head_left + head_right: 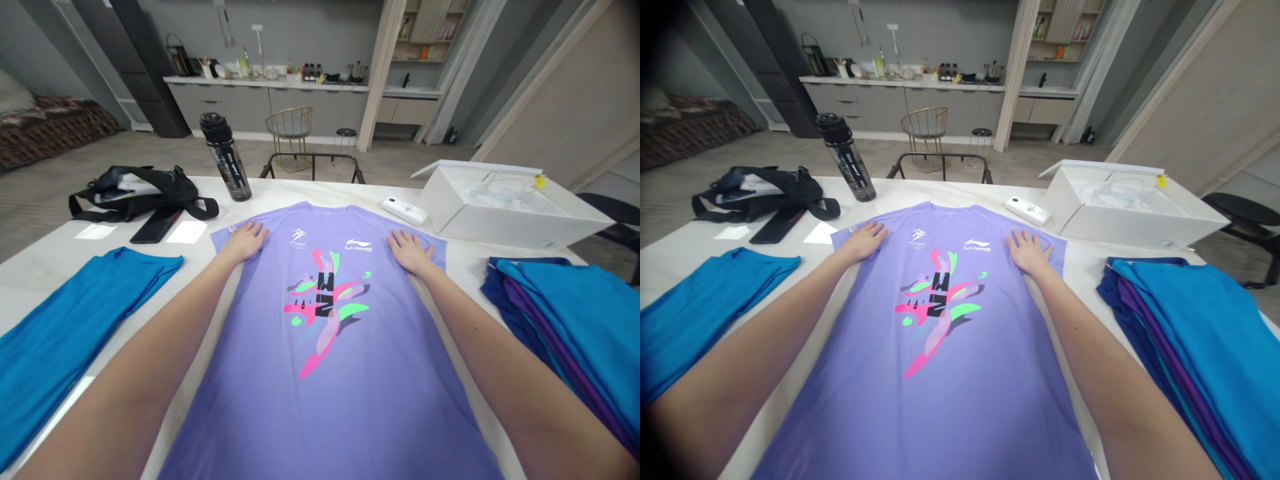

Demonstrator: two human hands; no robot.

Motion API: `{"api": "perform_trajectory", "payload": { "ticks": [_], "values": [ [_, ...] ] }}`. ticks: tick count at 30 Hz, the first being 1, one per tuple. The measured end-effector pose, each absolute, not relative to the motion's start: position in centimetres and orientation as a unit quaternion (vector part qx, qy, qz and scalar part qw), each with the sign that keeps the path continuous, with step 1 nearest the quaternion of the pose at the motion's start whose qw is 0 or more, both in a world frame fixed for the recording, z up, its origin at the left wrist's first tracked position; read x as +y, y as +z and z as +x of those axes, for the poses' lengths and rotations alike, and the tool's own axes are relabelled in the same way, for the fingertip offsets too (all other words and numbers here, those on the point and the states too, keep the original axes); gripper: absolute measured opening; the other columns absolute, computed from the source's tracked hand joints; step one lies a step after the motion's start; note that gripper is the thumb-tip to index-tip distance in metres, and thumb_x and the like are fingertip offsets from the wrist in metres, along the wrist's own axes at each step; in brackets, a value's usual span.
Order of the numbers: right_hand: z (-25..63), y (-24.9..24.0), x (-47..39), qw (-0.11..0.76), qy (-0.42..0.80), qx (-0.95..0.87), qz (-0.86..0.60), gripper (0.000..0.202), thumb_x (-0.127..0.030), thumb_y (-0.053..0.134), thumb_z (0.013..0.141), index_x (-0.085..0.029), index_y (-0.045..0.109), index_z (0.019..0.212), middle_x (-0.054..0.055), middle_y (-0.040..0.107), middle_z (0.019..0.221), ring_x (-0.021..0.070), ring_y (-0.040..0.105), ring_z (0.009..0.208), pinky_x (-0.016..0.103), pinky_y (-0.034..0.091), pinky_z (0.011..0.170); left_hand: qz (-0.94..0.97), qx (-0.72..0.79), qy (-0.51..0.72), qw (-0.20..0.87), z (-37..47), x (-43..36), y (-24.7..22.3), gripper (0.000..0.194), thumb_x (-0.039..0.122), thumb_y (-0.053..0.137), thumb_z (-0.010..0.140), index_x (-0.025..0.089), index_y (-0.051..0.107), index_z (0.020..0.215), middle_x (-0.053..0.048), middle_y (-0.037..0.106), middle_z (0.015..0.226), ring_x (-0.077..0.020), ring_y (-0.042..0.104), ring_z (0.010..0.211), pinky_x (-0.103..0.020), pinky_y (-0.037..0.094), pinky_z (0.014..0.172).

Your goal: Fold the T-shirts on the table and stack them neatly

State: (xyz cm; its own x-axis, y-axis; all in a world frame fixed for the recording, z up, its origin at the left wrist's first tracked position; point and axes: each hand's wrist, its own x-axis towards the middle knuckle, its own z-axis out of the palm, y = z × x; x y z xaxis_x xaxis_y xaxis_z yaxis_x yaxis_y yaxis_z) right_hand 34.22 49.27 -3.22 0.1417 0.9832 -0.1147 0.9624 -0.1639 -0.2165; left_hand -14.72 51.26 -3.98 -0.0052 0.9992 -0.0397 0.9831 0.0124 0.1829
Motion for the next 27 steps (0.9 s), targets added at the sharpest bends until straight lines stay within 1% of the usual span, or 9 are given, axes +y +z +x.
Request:
{"api": "perform_trajectory", "payload": {
  "ticks": [4,8,10,12,14,17,21,24,27],
  "values": [
    [35.9,-3.1,49.8,0.024,0.11,-0.674,-0.73,0.069,-0.066,0.01,0.101,-0.037,0.033,0.159,0.001,0.021,0.17,0.0348,0.018,0.156,0.078,0.009,0.115,0.712,0.689,0.064,0.12,-16.5,51.6,-3.3,0.062,0.047,0.017,0.106,0.02,0.041,0.156,-0.011,0.03,0.167,-0.0265,0.025,0.155,-0.051,0.021,0.124],
    [37.5,-2.6,49.5,0.051,0.116,-0.7,-0.703,0.066,-0.058,0.008,0.104,-0.035,0.04,0.157,0.0,0.028,0.168,0.0299,0.023,0.155,0.07,0.014,0.12,0.712,0.682,0.131,0.104,-17.9,50.3,-2.2,0.062,0.047,0.019,0.105,0.019,0.052,0.149,-0.006,0.048,0.158,-0.0218,0.043,0.147,-0.035,0.031,0.121],
    [37.7,-2.4,49.0,0.091,0.088,-0.702,-0.701,0.066,-0.054,0.011,0.105,-0.027,0.045,0.154,0.004,0.034,0.166,0.0284,0.028,0.154,0.061,0.021,0.123,0.714,0.679,0.156,0.062,-17.8,49.1,-1.9,0.057,0.044,0.025,0.103,0.02,0.058,0.143,-0.006,0.056,0.152,-0.022,0.05,0.141,-0.032,0.035,0.118],
    [37.4,-2.5,48.5,0.122,0.039,-0.692,-0.71,0.066,-0.052,0.019,0.104,-0.017,0.052,0.15,0.013,0.042,0.161,0.0285,0.036,0.15,0.05,0.028,0.123,0.712,0.688,0.139,0.033,-17.1,48.0,-1.9,0.053,0.042,0.029,0.102,0.022,0.063,0.136,-0.007,0.062,0.145,-0.0245,0.056,0.134,-0.034,0.039,0.115],
    [36.8,-2.8,48.0,0.12,0.019,-0.675,-0.728,0.065,-0.049,0.022,0.104,-0.011,0.056,0.145,0.019,0.049,0.155,0.0298,0.044,0.144,0.045,0.034,0.12,0.703,0.702,0.107,0.034,-16.4,47.3,-2.2,0.053,0.043,0.027,0.102,0.023,0.066,0.132,-0.009,0.065,0.14,-0.027,0.059,0.129,-0.039,0.042,0.111],
    [36.5,-3.5,47.8,0.079,0.031,-0.663,-0.744,0.067,-0.049,0.016,0.105,-0.015,0.054,0.148,0.019,0.048,0.155,0.034,0.044,0.143,0.052,0.034,0.117,0.694,0.714,0.084,0.047,-16.1,47.4,-3.0,0.058,0.047,0.024,0.103,0.02,0.058,0.142,-0.015,0.054,0.151,-0.0313,0.048,0.14,-0.049,0.037,0.115],
    [37.6,-4.6,48.0,0.041,0.02,-0.668,-0.743,0.073,-0.064,0.019,0.102,-0.024,0.036,0.16,0.011,0.029,0.167,0.0378,0.028,0.151,0.06,0.023,0.121,0.69,0.72,0.057,0.055,-18.0,48.6,-3.9,0.064,0.054,0.022,0.104,0.024,0.037,0.158,-0.013,0.029,0.167,-0.034,0.026,0.154,-0.06,0.022,0.121],
    [38.7,-5.0,48.2,0.027,0.028,-0.679,-0.733,0.077,-0.07,0.019,0.1,-0.027,0.031,0.162,0.008,0.025,0.169,0.0363,0.023,0.154,0.057,0.019,0.123,0.71,0.701,0.038,0.053,-19.5,49.1,-4.0,0.064,0.054,0.022,0.104,0.025,0.033,0.16,-0.011,0.025,0.169,-0.0315,0.022,0.156,-0.058,0.02,0.122],
    [38.8,-4.7,47.9,0.03,0.025,-0.685,-0.728,0.075,-0.068,0.021,0.101,-0.025,0.033,0.161,0.01,0.026,0.169,0.0351,0.023,0.154,0.055,0.018,0.124,0.723,0.688,0.04,0.045,-19.7,48.8,-3.6,0.06,0.049,0.023,0.105,0.024,0.035,0.159,-0.012,0.028,0.168,-0.0303,0.025,0.155,-0.057,0.022,0.122]
  ]
}}
